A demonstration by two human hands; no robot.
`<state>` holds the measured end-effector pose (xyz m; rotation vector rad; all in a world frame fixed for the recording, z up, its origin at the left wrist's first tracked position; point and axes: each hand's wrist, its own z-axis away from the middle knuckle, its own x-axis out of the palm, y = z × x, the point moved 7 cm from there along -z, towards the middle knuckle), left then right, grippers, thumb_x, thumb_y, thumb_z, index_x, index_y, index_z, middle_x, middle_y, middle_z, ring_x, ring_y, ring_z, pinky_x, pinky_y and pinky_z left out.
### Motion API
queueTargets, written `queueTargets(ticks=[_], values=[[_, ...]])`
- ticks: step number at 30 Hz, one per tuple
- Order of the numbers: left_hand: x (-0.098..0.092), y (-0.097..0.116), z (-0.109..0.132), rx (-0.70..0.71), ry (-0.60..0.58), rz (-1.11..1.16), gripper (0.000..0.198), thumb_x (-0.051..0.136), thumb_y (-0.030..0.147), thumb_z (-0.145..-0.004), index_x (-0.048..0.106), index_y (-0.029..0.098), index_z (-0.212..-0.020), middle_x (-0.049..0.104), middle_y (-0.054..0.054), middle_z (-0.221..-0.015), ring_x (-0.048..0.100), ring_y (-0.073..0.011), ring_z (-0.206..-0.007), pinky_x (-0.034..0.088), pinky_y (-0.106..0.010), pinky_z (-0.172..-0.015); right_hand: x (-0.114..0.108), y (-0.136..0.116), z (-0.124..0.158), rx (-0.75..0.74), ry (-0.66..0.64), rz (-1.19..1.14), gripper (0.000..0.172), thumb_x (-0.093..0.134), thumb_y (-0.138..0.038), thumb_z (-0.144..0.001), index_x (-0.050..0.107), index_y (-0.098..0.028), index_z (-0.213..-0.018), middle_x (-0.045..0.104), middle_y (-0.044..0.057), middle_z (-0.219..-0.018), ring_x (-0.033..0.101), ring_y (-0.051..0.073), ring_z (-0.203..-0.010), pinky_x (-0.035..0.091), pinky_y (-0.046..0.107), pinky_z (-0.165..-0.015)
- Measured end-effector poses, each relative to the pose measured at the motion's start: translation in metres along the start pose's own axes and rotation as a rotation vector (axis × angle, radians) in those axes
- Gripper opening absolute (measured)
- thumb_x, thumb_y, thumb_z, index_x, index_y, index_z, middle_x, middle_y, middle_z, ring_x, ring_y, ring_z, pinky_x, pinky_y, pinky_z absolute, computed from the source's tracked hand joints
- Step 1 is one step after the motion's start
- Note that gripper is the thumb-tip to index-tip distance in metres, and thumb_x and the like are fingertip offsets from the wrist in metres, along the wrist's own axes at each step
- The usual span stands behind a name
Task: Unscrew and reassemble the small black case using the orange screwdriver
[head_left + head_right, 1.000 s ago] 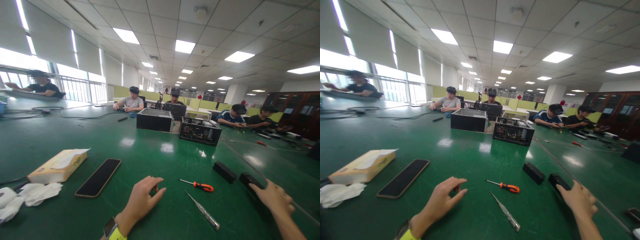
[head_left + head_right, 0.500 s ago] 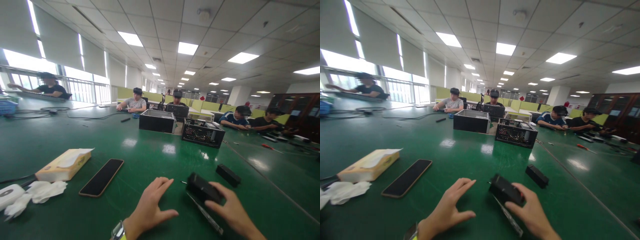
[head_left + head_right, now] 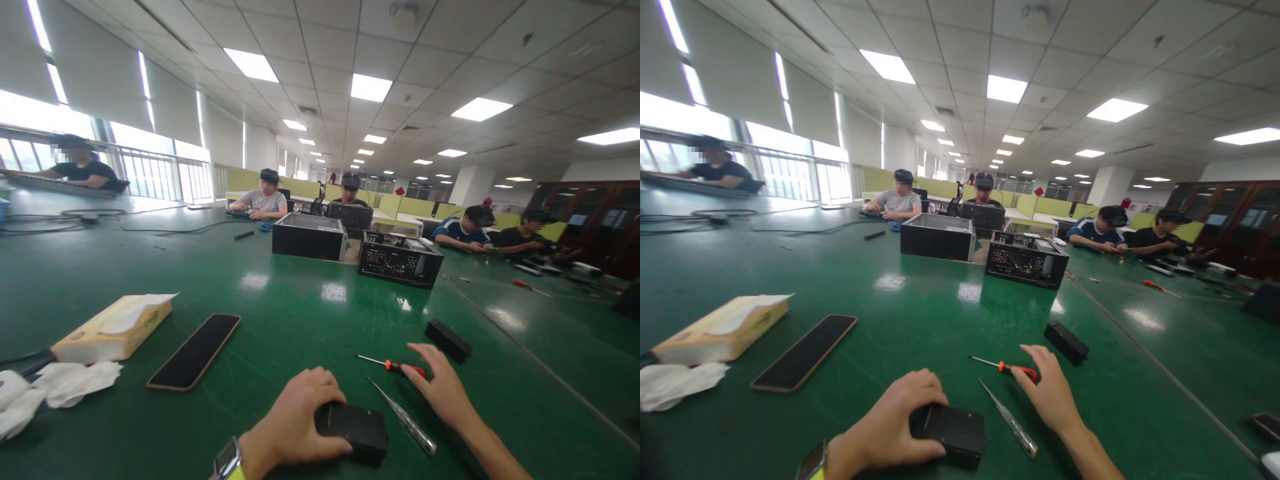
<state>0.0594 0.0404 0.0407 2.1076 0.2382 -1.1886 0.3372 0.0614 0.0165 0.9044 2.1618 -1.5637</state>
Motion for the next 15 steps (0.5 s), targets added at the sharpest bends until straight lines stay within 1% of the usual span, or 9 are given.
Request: queueTargets(ticks=[2,3,5,7,9,12,15], values=[[-0.002,0.001,0.000,0.000,0.008,0.003,0.039,0.085,0.041,-0.065,0.072,0.020,-0.095,0.068,-0.004,-0.093,0.060,-0.0234,-0.088,0.044,-0.033,-0.079,-0.004,0.015,-0.006,0.049,-0.017,-0.026,0.041,0.075,-0.047,-0.067,0.073,-0.021,-0.099,0.066,0.010,-0.109,0.058,0.031,-0.104,0.041,0.045,-0.097],[-0.002,0.002,0.000,0.005,0.013,0.003,0.038,0.084,0.040,-0.065,0.072,0.019,-0.095,0.068,-0.004,-0.092,0.061,-0.0232,-0.087,0.044,-0.033,-0.079,-0.003,0.019,-0.007,0.059,-0.043,-0.053,0.037,0.077,-0.047,-0.065,0.074,-0.021,-0.091,0.068,0.008,-0.100,0.059,0.029,-0.097,0.044,0.043,-0.092],[-0.003,0.003,0.000,0.022,0.029,-0.005,0.037,0.084,0.040,-0.066,0.072,0.019,-0.095,0.068,-0.004,-0.090,0.061,-0.0229,-0.085,0.045,-0.032,-0.077,-0.001,0.021,-0.006,0.073,-0.090,-0.130,0.032,0.074,-0.049,-0.070,0.072,-0.020,-0.083,0.067,0.004,-0.081,0.060,0.023,-0.077,0.048,0.036,-0.076],[-0.004,0.003,0.000,0.040,0.048,-0.015,0.036,0.083,0.041,-0.066,0.073,0.019,-0.093,0.069,-0.004,-0.087,0.061,-0.0227,-0.083,0.045,-0.032,-0.075,0.000,0.017,-0.004,0.092,-0.116,-0.240,0.035,0.064,-0.053,-0.081,0.068,-0.018,-0.088,0.061,0.001,-0.069,0.054,0.017,-0.060,0.045,0.030,-0.060],[-0.004,0.004,0.000,0.057,0.062,-0.025,0.034,0.083,0.042,-0.066,0.074,0.019,-0.090,0.070,-0.004,-0.086,0.061,-0.0225,-0.081,0.045,-0.031,-0.073,0.001,0.011,0.001,0.106,-0.134,-0.361,0.038,0.053,-0.054,-0.088,0.063,-0.018,-0.093,0.055,-0.002,-0.063,0.048,0.014,-0.051,0.039,0.028,-0.051],[-0.004,0.005,0.001,0.091,0.085,-0.028,0.034,0.083,0.044,-0.066,0.074,0.019,-0.088,0.070,-0.004,-0.085,0.061,-0.0224,-0.079,0.045,-0.031,-0.070,0.003,0.003,0.008,0.109,-0.166,-0.505,0.039,0.054,-0.056,-0.085,0.058,-0.018,-0.090,0.046,-0.004,-0.057,0.044,0.013,-0.048,0.035,0.027,-0.047],[-0.005,0.006,0.001,0.118,0.122,0.000,0.033,0.083,0.041,-0.066,0.074,0.018,-0.088,0.070,-0.004,-0.084,0.061,-0.0217,-0.078,0.045,-0.030,-0.069,0.003,0.001,0.013,0.129,-0.193,-0.636,0.032,0.062,-0.049,-0.080,0.059,-0.017,-0.088,0.044,-0.006,-0.053,0.040,0.012,-0.046,0.030,0.025,-0.047]])
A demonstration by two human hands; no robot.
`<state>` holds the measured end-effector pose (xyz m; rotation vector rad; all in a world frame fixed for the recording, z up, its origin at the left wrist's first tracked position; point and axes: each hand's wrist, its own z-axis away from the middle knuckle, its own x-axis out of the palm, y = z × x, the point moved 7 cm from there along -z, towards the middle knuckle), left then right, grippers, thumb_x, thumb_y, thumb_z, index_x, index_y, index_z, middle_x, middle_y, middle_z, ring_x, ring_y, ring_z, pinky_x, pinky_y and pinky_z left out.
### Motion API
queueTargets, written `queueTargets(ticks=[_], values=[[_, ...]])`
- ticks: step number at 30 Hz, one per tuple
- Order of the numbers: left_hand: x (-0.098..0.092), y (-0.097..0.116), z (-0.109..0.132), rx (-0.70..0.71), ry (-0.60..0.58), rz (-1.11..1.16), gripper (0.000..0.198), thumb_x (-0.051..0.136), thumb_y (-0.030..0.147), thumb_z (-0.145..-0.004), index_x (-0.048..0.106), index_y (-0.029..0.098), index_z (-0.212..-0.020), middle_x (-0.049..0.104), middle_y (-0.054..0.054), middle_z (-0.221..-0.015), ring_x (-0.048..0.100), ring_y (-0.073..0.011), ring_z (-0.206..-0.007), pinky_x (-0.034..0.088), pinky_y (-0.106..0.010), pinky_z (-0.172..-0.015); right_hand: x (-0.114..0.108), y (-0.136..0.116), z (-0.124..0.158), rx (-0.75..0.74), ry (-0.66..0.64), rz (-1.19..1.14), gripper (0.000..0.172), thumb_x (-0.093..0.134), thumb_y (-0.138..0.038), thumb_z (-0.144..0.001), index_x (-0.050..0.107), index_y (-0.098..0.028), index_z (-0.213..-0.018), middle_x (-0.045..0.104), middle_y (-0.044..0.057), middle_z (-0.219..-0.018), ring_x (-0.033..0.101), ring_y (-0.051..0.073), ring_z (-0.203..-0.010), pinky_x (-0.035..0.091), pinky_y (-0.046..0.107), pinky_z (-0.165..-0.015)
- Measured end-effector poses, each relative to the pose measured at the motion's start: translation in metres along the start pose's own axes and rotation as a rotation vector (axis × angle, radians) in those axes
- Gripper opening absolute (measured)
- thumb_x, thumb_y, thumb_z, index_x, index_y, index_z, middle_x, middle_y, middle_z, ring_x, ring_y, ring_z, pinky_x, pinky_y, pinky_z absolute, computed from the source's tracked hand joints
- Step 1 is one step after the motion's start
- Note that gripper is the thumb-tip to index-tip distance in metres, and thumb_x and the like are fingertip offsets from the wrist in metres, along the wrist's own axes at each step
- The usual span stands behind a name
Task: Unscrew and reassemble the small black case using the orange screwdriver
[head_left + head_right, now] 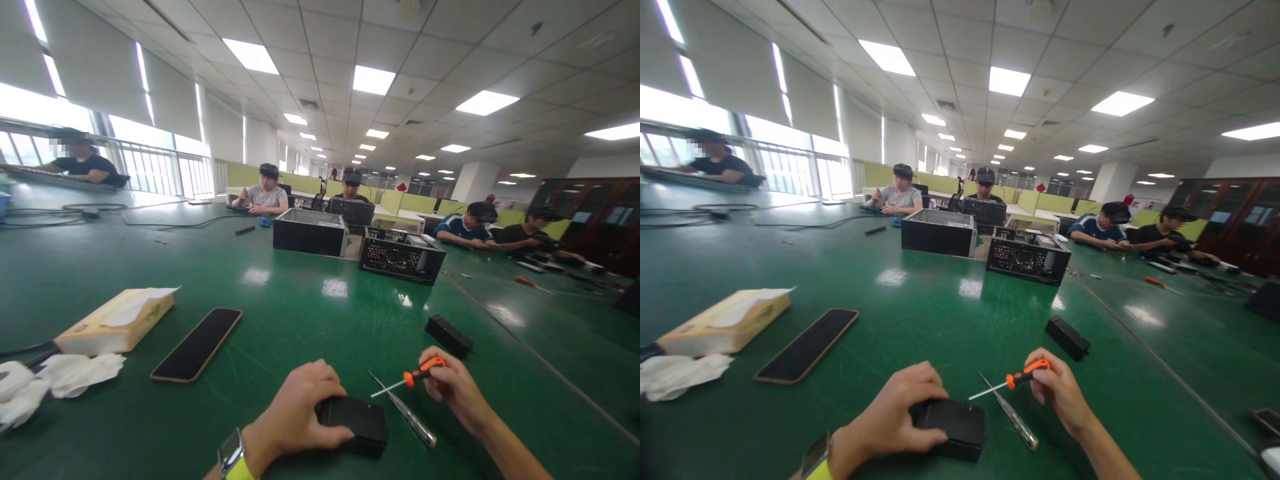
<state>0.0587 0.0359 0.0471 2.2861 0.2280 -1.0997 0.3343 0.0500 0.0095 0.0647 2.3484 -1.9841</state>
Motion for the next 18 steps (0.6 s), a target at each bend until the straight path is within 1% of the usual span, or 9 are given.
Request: queueTargets(ticks=[3,7,10,14,16,18], values=[[0.000,0.001,0.000,0.011,0.019,0.026,0.034,0.084,0.040,-0.065,0.074,0.018,-0.089,0.069,-0.004,-0.083,0.060,-0.0215,-0.078,0.045,-0.029,-0.068,-0.003,0.000,0.002,0.012,-0.004,-0.064,0.026,0.067,-0.040,-0.079,0.062,-0.017,-0.090,0.044,-0.007,-0.053,0.038,0.010,-0.046,0.028,0.024,-0.048],[0.000,-0.001,-0.001,0.001,0.018,0.050,0.035,0.085,0.039,-0.062,0.074,0.018,-0.088,0.068,-0.004,-0.082,0.060,-0.0214,-0.079,0.045,-0.029,-0.068,-0.010,-0.001,0.001,0.000,0.014,-0.055,0.024,0.067,-0.039,-0.079,0.063,-0.017,-0.087,0.043,-0.007,-0.054,0.036,0.010,-0.046,0.029,0.024,-0.048],[0.001,-0.004,0.000,-0.015,0.010,0.074,0.036,0.085,0.040,-0.063,0.073,0.018,-0.089,0.067,-0.004,-0.083,0.059,-0.0213,-0.080,0.045,-0.028,-0.068,-0.012,-0.005,0.001,-0.026,0.001,-0.013,0.023,0.066,-0.038,-0.080,0.063,-0.017,-0.088,0.043,-0.007,-0.055,0.037,0.010,-0.046,0.030,0.024,-0.049],[0.003,-0.008,0.000,-0.042,0.009,0.106,0.039,0.084,0.045,-0.064,0.071,0.019,-0.090,0.066,-0.004,-0.085,0.059,-0.0212,-0.081,0.045,-0.028,-0.069,-0.013,-0.018,0.003,-0.080,0.005,0.115,0.024,0.064,-0.039,-0.079,0.064,-0.017,-0.087,0.043,-0.006,-0.055,0.038,0.011,-0.047,0.032,0.025,-0.049],[0.003,-0.009,0.000,-0.045,0.008,0.112,0.039,0.084,0.046,-0.064,0.071,0.019,-0.090,0.065,-0.003,-0.084,0.059,-0.0210,-0.081,0.045,-0.028,-0.070,-0.014,-0.030,0.006,-0.143,0.020,0.237,0.024,0.064,-0.040,-0.077,0.065,-0.017,-0.084,0.049,-0.004,-0.060,0.042,0.012,-0.050,0.034,0.025,-0.050],[0.004,-0.009,0.000,-0.040,0.004,0.106,0.039,0.084,0.046,-0.065,0.071,0.019,-0.090,0.065,-0.003,-0.084,0.059,-0.0210,-0.080,0.045,-0.028,-0.070,-0.015,-0.044,0.010,-0.231,0.032,0.375,0.023,0.063,-0.040,-0.075,0.067,-0.018,-0.081,0.056,0.000,-0.067,0.050,0.015,-0.056,0.039,0.027,-0.053]])
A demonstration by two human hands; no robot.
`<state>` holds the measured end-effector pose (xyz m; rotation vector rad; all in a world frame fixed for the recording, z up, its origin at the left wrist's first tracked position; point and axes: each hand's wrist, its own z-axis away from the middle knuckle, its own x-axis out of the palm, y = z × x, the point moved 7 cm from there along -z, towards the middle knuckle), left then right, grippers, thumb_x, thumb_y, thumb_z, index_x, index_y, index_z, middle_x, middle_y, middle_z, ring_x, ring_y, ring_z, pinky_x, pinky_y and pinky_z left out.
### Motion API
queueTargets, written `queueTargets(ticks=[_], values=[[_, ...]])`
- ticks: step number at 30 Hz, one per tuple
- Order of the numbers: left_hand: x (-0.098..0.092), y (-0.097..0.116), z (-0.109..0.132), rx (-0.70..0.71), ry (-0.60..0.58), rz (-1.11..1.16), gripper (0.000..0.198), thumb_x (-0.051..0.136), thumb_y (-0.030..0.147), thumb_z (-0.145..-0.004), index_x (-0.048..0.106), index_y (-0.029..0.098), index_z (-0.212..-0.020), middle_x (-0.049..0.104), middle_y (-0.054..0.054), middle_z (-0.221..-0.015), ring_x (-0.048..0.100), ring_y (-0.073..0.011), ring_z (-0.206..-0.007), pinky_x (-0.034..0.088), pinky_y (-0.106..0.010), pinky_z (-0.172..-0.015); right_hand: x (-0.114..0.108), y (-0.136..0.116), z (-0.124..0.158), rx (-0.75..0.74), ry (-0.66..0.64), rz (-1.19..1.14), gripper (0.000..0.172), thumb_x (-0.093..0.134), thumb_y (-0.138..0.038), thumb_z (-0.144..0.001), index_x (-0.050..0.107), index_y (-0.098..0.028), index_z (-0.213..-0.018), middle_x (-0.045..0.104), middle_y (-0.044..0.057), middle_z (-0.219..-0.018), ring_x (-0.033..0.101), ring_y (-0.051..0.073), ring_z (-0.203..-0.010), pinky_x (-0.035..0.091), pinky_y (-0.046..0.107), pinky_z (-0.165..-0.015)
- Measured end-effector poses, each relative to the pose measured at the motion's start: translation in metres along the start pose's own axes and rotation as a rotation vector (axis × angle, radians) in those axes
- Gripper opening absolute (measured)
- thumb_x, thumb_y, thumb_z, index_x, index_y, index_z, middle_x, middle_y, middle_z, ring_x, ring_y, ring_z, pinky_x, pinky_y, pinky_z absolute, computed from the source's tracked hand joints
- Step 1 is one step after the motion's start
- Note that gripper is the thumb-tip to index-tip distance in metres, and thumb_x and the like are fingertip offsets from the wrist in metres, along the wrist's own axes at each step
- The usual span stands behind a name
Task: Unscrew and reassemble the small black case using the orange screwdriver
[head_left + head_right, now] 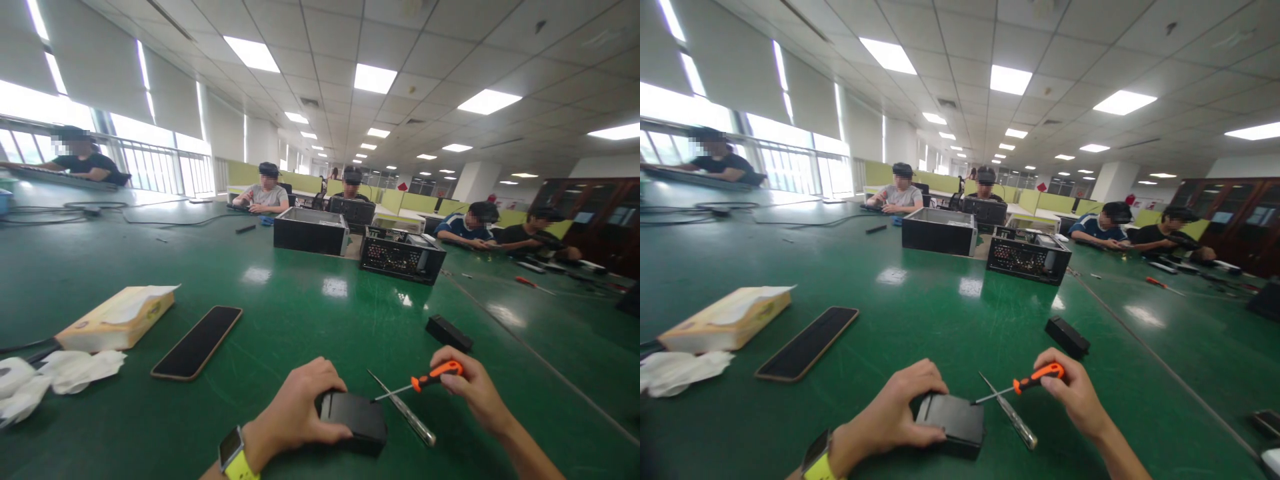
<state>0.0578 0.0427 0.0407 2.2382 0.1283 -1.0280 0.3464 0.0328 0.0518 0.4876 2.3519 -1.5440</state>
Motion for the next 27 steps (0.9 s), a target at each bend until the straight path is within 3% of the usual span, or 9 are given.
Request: queueTargets(ticks=[5,9,13,15,17,19,23,27], values=[[-0.002,0.005,0.000,0.029,-0.014,-0.046,0.039,0.083,0.047,-0.065,0.072,0.018,-0.090,0.066,-0.004,-0.082,0.058,-0.0213,-0.078,0.045,-0.028,-0.067,-0.005,-0.045,0.000,-0.145,-0.043,0.290,0.018,0.059,-0.036,-0.077,0.068,-0.021,-0.080,0.065,0.002,-0.074,0.059,0.020,-0.068,0.046,0.030,-0.064],[-0.004,0.009,0.000,0.033,-0.016,-0.061,0.035,0.079,0.042,-0.069,0.073,0.019,-0.095,0.064,-0.005,-0.084,0.058,-0.0211,-0.078,0.045,-0.028,-0.068,0.014,-0.093,-0.011,-0.173,-0.251,0.528,0.014,0.059,-0.032,-0.082,0.067,-0.021,-0.080,0.064,0.000,-0.070,0.056,0.016,-0.064,0.042,0.027,-0.063],[-0.004,0.009,0.000,0.032,-0.022,-0.066,0.033,0.077,0.041,-0.072,0.072,0.019,-0.096,0.063,-0.005,-0.085,0.058,-0.0209,-0.078,0.044,-0.028,-0.067,0.032,-0.129,-0.026,-0.208,-0.321,0.679,0.038,0.061,-0.046,-0.087,0.057,-0.019,-0.060,0.054,-0.002,-0.057,0.047,0.012,-0.054,0.032,0.025,-0.053],[-0.003,0.008,0.000,0.039,-0.020,-0.080,0.040,0.079,0.050,-0.071,0.072,0.019,-0.095,0.062,-0.005,-0.083,0.058,-0.0211,-0.077,0.043,-0.028,-0.065,0.036,-0.136,-0.029,-0.211,-0.346,0.638,0.033,0.059,-0.045,-0.090,0.061,-0.020,-0.068,0.059,-0.001,-0.064,0.052,0.013,-0.059,0.036,0.025,-0.055],[-0.003,0.007,0.000,0.053,-0.018,-0.093,0.049,0.077,0.061,-0.069,0.072,0.019,-0.094,0.062,-0.005,-0.082,0.057,-0.0211,-0.076,0.042,-0.027,-0.064,0.038,-0.138,-0.027,-0.234,-0.423,0.549,0.020,0.057,-0.038,-0.092,0.067,-0.021,-0.089,0.067,0.002,-0.083,0.060,0.016,-0.073,0.044,0.026,-0.067],[-0.003,0.007,0.000,0.064,-0.016,-0.091,0.055,0.073,0.068,-0.070,0.072,0.019,-0.094,0.062,-0.005,-0.081,0.056,-0.0210,-0.075,0.041,-0.027,-0.063,0.034,-0.136,-0.024,-0.251,-0.444,0.526,0.017,0.059,-0.035,-0.091,0.067,-0.023,-0.101,0.069,0.004,-0.096,0.062,0.018,-0.082,0.046,0.028,-0.073],[-0.003,0.006,0.000,0.063,-0.007,-0.054,0.058,0.069,0.072,-0.071,0.071,0.018,-0.093,0.063,-0.006,-0.082,0.057,-0.0217,-0.077,0.042,-0.028,-0.064,0.018,-0.126,-0.025,-0.200,-0.307,0.639,0.015,0.062,-0.037,-0.089,0.070,-0.025,-0.096,0.070,0.000,-0.081,0.061,0.015,-0.067,0.044,0.027,-0.065],[-0.002,0.005,0.001,0.043,-0.006,-0.046,0.056,0.076,0.067,-0.068,0.071,0.017,-0.094,0.064,-0.006,-0.083,0.058,-0.0224,-0.078,0.042,-0.029,-0.067,0.022,-0.128,-0.024,-0.246,-0.372,0.555,0.014,0.063,-0.034,-0.088,0.070,-0.024,-0.096,0.071,0.001,-0.087,0.063,0.015,-0.073,0.046,0.026,-0.067]])
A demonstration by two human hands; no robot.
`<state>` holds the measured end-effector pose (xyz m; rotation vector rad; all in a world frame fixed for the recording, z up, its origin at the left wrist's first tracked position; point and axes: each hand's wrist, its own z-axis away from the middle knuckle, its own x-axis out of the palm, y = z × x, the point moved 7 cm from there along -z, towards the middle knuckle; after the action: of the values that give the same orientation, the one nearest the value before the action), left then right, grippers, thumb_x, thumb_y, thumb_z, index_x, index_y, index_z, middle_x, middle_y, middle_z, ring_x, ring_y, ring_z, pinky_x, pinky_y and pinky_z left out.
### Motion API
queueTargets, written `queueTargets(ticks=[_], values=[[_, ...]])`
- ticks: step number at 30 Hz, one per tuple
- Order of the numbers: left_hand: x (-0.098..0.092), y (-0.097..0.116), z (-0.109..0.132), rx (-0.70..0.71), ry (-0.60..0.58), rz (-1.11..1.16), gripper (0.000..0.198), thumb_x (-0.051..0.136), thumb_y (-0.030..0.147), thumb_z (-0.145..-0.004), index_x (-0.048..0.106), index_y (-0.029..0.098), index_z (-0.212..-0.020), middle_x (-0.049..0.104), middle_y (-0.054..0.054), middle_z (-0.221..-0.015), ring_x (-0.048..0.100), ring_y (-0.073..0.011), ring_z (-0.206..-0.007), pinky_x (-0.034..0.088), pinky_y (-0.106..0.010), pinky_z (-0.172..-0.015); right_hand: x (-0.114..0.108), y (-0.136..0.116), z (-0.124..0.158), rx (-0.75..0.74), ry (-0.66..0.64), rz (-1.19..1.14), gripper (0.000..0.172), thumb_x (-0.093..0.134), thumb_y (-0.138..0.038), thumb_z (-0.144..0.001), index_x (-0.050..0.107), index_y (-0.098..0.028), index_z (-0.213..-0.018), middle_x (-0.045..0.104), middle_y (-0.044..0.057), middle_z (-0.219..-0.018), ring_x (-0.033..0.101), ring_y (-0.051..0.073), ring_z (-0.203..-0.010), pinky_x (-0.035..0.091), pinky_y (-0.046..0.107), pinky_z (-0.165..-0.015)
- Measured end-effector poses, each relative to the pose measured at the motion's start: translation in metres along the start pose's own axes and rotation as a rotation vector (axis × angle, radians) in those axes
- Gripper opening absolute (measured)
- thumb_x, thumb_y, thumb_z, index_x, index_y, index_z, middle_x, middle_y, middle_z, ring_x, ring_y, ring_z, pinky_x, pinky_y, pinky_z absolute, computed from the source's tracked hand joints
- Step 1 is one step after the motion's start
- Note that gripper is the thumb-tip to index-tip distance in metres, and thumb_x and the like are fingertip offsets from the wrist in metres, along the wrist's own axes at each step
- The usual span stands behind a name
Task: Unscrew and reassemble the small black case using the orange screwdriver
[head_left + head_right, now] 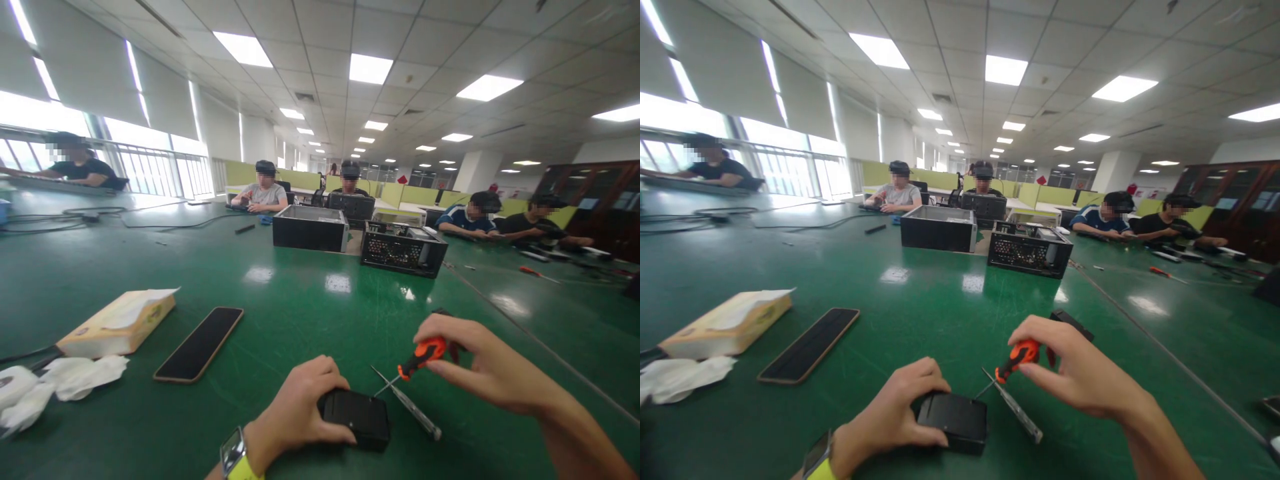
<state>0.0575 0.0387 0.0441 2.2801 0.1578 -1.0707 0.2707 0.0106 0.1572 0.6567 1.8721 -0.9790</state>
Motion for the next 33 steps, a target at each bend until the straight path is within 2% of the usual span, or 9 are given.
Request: queueTargets(ticks=[3,5,8,13,21,33], values=[[0.001,-0.001,0.000,-0.019,-0.018,-0.028,0.052,0.084,0.058,-0.063,0.071,0.019,-0.094,0.063,-0.005,-0.084,0.058,-0.0222,-0.078,0.042,-0.028,-0.066,-0.005,0.001,-0.001,0.027,0.089,-0.013,0.023,0.061,-0.039,-0.089,0.068,-0.021,-0.077,0.066,0.000,-0.068,0.058,0.013,-0.060,0.041,0.025,-0.058],[0.001,-0.001,0.000,-0.026,-0.029,-0.046,0.051,0.087,0.055,-0.061,0.071,0.020,-0.094,0.063,-0.004,-0.084,0.058,-0.0218,-0.078,0.041,-0.028,-0.065,-0.006,-0.001,-0.002,0.029,0.146,-0.049,0.029,0.058,-0.041,-0.091,0.067,-0.020,-0.073,0.064,0.000,-0.064,0.057,0.013,-0.058,0.041,0.025,-0.057],[0.000,0.000,-0.001,-0.024,-0.032,-0.060,0.051,0.087,0.055,-0.061,0.071,0.019,-0.094,0.062,-0.004,-0.082,0.057,-0.0214,-0.077,0.040,-0.027,-0.064,0.005,-0.009,-0.006,-0.009,0.105,-0.114,0.026,0.059,-0.039,-0.090,0.068,-0.020,-0.075,0.066,0.000,-0.067,0.059,0.013,-0.060,0.042,0.025,-0.059],[0.000,0.001,-0.001,-0.009,-0.028,-0.081,0.052,0.081,0.061,-0.065,0.072,0.020,-0.095,0.061,-0.004,-0.083,0.056,-0.0212,-0.077,0.040,-0.027,-0.063,0.019,-0.014,-0.012,-0.022,0.041,-0.097,0.026,0.059,-0.037,-0.090,0.066,-0.019,-0.074,0.066,-0.001,-0.065,0.057,0.012,-0.058,0.041,0.025,-0.059],[0.001,-0.001,0.000,-0.002,-0.009,-0.059,0.064,0.062,0.078,-0.072,0.072,0.019,-0.094,0.060,-0.005,-0.080,0.055,-0.0210,-0.074,0.038,-0.028,-0.062,0.019,-0.008,-0.014,0.002,0.054,-0.130,0.027,0.057,-0.040,-0.091,0.067,-0.019,-0.076,0.067,0.000,-0.069,0.060,0.014,-0.063,0.043,0.027,-0.063],[0.001,-0.001,0.000,-0.009,-0.012,-0.063,0.062,0.063,0.077,-0.072,0.073,0.019,-0.093,0.060,-0.005,-0.080,0.054,-0.0209,-0.074,0.037,-0.028,-0.062,0.017,-0.014,-0.012,-0.036,0.067,-0.075,0.027,0.057,-0.038,-0.092,0.067,-0.019,-0.077,0.066,0.000,-0.068,0.059,0.013,-0.061,0.041,0.026,-0.061]])
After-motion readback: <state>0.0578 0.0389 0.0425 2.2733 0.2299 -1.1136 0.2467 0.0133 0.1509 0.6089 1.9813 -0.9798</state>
